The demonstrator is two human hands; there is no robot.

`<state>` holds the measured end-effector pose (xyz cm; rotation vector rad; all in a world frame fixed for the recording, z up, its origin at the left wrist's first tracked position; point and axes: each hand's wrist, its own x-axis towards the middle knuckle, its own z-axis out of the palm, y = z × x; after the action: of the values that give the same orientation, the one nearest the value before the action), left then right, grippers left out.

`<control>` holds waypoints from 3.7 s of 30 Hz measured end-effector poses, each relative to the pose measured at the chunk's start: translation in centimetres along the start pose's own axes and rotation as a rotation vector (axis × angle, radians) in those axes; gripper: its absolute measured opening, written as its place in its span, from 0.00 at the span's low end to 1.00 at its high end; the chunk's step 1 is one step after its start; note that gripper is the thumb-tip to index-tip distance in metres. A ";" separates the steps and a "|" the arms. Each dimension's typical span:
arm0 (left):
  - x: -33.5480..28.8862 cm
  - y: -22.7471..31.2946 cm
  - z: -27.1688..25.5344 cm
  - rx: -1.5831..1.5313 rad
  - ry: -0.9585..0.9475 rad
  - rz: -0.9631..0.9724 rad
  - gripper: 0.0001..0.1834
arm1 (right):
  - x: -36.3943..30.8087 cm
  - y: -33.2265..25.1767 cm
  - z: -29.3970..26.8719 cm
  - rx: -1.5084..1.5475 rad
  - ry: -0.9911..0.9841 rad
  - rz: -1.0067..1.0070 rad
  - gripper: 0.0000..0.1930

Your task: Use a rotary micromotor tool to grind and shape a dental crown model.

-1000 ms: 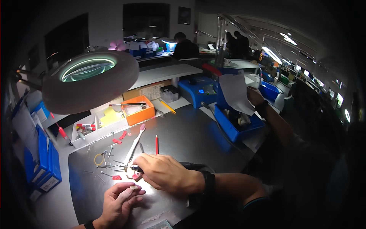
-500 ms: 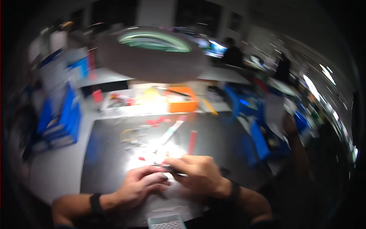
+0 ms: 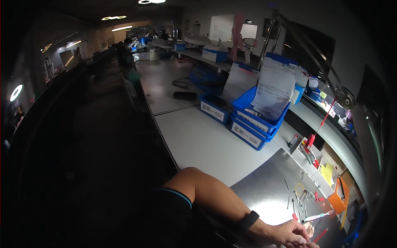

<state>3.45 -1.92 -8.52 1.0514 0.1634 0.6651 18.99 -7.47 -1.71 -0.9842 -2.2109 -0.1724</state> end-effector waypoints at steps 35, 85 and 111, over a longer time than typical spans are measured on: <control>-2.7 2.5 1.2 0.100 0.280 -0.227 0.12 | -4.2 2.1 -0.3 0.014 -0.015 -0.003 0.09; -2.5 2.0 0.0 0.094 0.360 -0.153 0.10 | -4.1 2.4 0.3 0.039 0.028 -0.022 0.13; -4.1 -2.1 -7.9 0.848 0.004 0.041 0.23 | -4.5 2.7 1.3 0.018 0.143 -0.031 0.07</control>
<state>-2.31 1.01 -14.99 1.8677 0.4524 0.6429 22.22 -7.81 -6.00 -0.8997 -2.0945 -0.2291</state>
